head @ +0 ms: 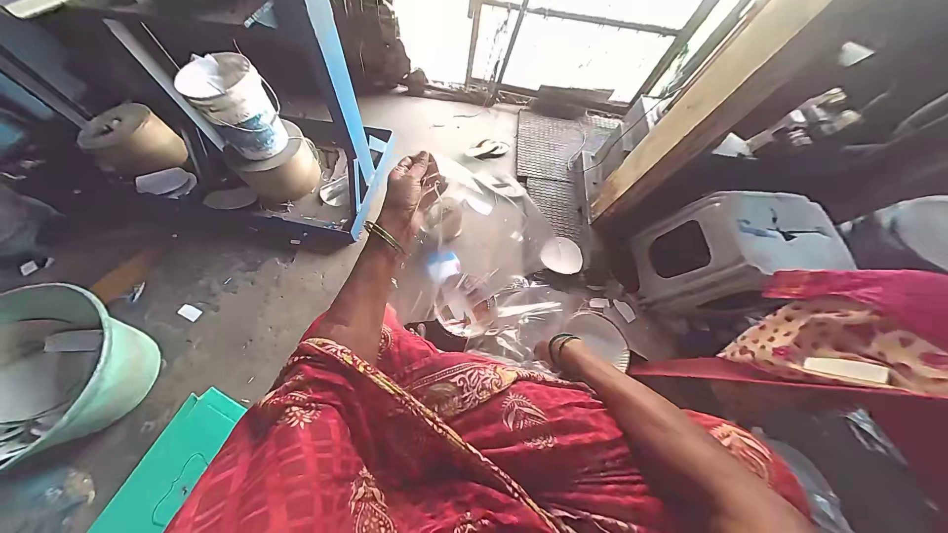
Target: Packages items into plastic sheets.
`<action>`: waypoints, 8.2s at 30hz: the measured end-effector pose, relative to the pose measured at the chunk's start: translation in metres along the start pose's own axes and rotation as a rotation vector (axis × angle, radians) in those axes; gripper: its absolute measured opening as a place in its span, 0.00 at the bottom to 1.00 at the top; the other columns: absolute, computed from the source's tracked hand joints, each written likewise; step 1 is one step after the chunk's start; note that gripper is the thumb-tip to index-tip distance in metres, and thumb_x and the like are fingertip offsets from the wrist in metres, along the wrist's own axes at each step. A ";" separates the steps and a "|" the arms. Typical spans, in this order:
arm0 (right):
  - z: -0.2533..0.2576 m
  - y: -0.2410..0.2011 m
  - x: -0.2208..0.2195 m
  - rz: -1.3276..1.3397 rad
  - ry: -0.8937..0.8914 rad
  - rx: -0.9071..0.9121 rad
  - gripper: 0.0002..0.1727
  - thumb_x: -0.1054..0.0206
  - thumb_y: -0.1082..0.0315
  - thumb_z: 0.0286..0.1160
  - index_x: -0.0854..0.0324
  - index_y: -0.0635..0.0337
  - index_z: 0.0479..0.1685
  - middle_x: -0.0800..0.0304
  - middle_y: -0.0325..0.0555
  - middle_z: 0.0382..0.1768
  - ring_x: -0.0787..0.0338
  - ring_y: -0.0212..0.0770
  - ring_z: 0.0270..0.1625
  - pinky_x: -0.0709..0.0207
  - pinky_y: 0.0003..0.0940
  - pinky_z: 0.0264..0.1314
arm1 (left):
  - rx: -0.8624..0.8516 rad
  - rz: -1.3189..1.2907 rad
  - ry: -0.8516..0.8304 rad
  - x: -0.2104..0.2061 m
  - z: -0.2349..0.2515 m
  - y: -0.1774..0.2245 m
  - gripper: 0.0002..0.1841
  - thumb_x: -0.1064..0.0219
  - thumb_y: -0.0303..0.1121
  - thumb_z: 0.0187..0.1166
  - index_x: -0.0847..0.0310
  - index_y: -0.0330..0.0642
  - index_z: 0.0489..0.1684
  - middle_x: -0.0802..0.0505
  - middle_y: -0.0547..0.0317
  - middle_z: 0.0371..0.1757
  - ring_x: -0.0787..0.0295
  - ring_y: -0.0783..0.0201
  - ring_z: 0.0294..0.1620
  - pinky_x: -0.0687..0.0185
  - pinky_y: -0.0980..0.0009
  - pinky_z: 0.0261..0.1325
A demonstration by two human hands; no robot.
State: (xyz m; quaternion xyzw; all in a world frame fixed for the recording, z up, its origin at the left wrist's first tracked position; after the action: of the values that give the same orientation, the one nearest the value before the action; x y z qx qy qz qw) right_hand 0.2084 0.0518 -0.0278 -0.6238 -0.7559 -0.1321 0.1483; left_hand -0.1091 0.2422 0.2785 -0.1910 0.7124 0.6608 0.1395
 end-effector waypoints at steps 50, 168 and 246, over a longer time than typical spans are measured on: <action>-0.220 -0.030 0.183 1.686 0.923 0.831 0.08 0.44 0.71 0.89 0.23 0.65 0.55 0.07 0.45 0.37 0.05 0.38 0.39 0.08 0.38 0.47 | 0.111 0.602 -0.681 -0.086 -0.113 -0.093 0.38 0.30 0.23 0.79 0.51 0.40 0.87 0.14 0.45 0.59 0.08 0.60 0.39 0.08 0.64 0.45; -0.397 -0.033 0.175 0.534 1.837 0.946 0.05 0.29 0.61 0.80 0.09 0.48 0.46 0.06 0.26 0.44 0.09 0.19 0.48 0.15 0.13 0.51 | -0.754 0.675 -0.729 -0.100 -0.165 0.038 0.20 0.48 0.38 0.93 0.21 0.36 0.31 0.15 0.62 0.22 0.20 0.80 0.25 0.27 0.86 0.32; -0.344 -0.007 0.204 0.744 1.601 0.699 0.11 0.32 0.75 0.73 0.14 0.69 0.52 0.07 0.42 0.45 0.09 0.24 0.38 0.12 0.22 0.45 | -0.509 0.658 -0.414 -0.064 -0.079 0.022 0.20 0.45 0.42 0.91 0.17 0.43 0.26 0.21 0.76 0.17 0.28 0.82 0.17 0.28 0.80 0.25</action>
State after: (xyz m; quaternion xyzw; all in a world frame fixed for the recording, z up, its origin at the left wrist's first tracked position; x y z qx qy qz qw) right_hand 0.1854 0.1021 0.3685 -0.4690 -0.1793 -0.2309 0.8334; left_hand -0.0580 0.1709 0.3340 0.1530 0.5075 0.8479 0.0101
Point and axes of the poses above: each hand's wrist, its own z-axis towards the middle knuckle, its own x-axis out of the back of the hand, y = z × x, the point moved 6 cm from there along z, towards the middle knuckle
